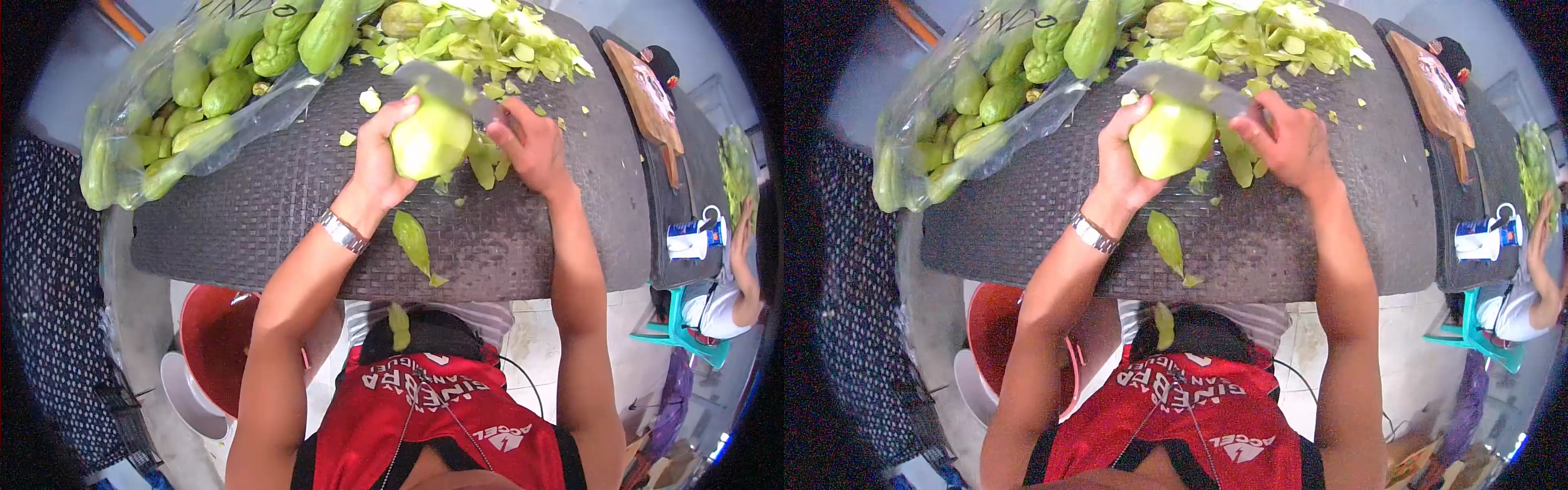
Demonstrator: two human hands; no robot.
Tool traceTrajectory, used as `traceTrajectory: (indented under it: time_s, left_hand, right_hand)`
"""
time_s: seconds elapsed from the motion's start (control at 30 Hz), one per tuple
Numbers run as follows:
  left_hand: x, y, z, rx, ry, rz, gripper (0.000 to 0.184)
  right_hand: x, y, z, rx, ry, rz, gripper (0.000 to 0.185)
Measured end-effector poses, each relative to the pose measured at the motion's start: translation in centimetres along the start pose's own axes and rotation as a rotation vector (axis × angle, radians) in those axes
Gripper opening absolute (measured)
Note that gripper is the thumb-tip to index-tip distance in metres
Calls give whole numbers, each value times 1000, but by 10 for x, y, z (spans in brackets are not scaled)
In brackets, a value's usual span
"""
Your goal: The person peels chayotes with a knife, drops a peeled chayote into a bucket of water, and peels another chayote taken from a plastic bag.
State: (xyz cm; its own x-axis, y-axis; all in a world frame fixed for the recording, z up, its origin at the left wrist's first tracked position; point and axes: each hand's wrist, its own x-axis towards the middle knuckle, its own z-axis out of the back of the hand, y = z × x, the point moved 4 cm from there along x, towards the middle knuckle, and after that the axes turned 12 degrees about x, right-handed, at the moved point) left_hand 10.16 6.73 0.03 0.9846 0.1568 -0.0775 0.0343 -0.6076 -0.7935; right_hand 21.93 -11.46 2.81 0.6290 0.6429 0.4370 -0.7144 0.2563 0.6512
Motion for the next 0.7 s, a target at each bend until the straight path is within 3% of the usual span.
traceTrajectory:
  time_s: [0.13, 0.33, 0.5, 0.6, 0.7]
  left_hand:
    - [-1, 1, -7, 4, 38, 6, 50]
    - [-3, 11, 5, -14, -136, -54, 48]
    - [-2, 3, -6, 13, 41, -6, 54]
    - [2, 3, -5, -16, 52, -11, 58]
    - [-1, -1, -11, -59, 95, -10, 62]
  right_hand:
    - [3, 0, 8, -32, -5, -10, 44]
    - [-2, 32, -5, 72, 110, 53, 45]
    - [2, -3, 10, -6, 20, -4, 47]
    - [3, -10, 16, -70, 38, -84, 50]
    - [9, -46, 28, -214, -137, -310, 55]
